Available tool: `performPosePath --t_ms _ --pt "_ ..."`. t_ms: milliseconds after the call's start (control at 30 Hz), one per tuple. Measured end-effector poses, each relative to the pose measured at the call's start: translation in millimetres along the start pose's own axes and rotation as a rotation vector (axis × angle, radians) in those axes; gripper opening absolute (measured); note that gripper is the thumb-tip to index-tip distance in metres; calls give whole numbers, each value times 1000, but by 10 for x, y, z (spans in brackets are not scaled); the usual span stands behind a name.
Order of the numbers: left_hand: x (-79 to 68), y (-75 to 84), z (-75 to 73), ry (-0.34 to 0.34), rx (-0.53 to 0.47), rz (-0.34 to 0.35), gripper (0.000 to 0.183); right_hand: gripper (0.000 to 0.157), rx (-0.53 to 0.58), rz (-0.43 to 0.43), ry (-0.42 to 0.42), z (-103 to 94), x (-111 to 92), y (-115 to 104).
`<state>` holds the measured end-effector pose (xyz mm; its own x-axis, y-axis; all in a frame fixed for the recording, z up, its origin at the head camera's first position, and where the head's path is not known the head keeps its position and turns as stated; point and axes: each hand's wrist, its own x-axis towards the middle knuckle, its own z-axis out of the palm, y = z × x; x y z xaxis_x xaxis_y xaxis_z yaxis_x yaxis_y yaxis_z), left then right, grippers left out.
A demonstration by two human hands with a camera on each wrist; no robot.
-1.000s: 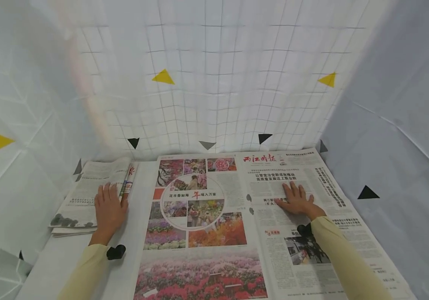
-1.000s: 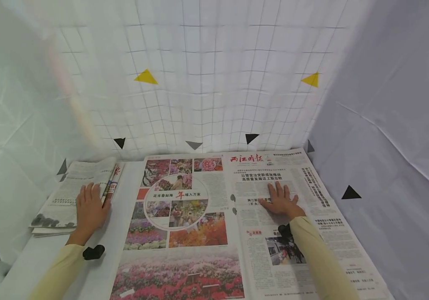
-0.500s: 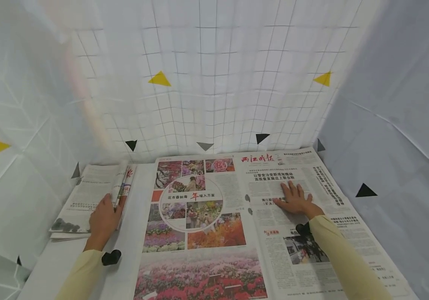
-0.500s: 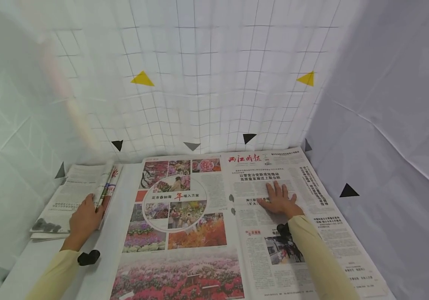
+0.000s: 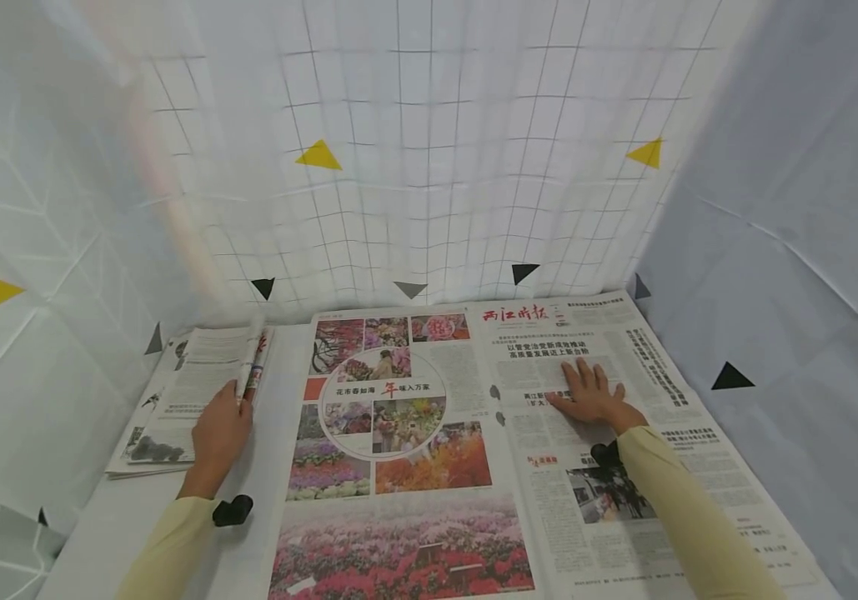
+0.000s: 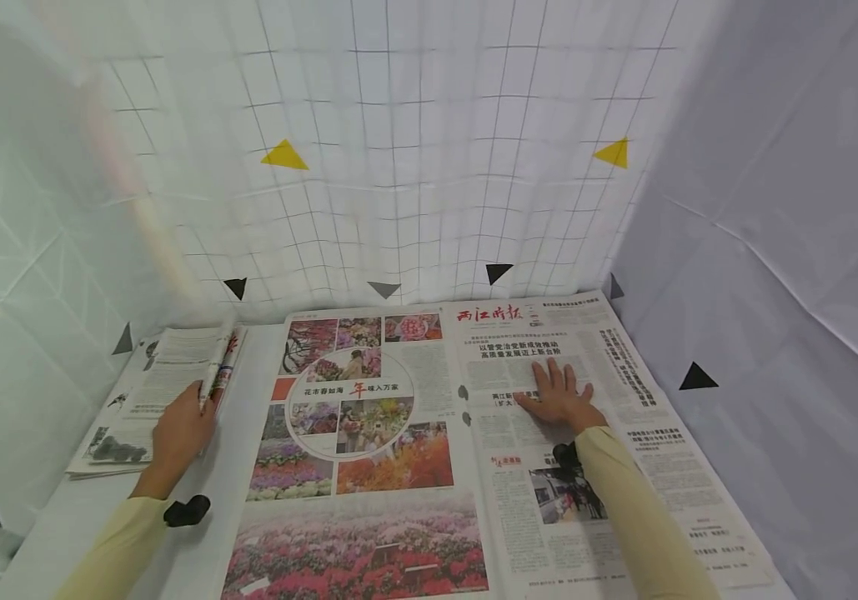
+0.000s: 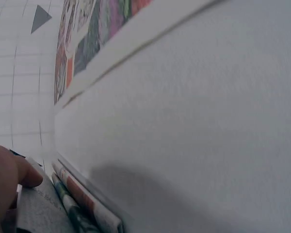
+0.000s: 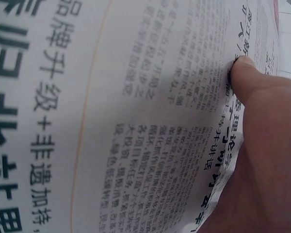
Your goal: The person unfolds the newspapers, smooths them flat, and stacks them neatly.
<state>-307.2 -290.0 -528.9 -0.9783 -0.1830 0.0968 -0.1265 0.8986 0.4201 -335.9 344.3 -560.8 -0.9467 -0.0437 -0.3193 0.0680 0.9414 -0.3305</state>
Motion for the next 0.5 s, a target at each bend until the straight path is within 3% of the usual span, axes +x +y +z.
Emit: performPosePath --t_ms 267,500 --pt "-7 285 75 32 -61 52 52 127 -4 3 5 -17 -4 18" --pt "-33 546 203 -1 -56 101 51 126 -7 14 0 14 -4 -5"
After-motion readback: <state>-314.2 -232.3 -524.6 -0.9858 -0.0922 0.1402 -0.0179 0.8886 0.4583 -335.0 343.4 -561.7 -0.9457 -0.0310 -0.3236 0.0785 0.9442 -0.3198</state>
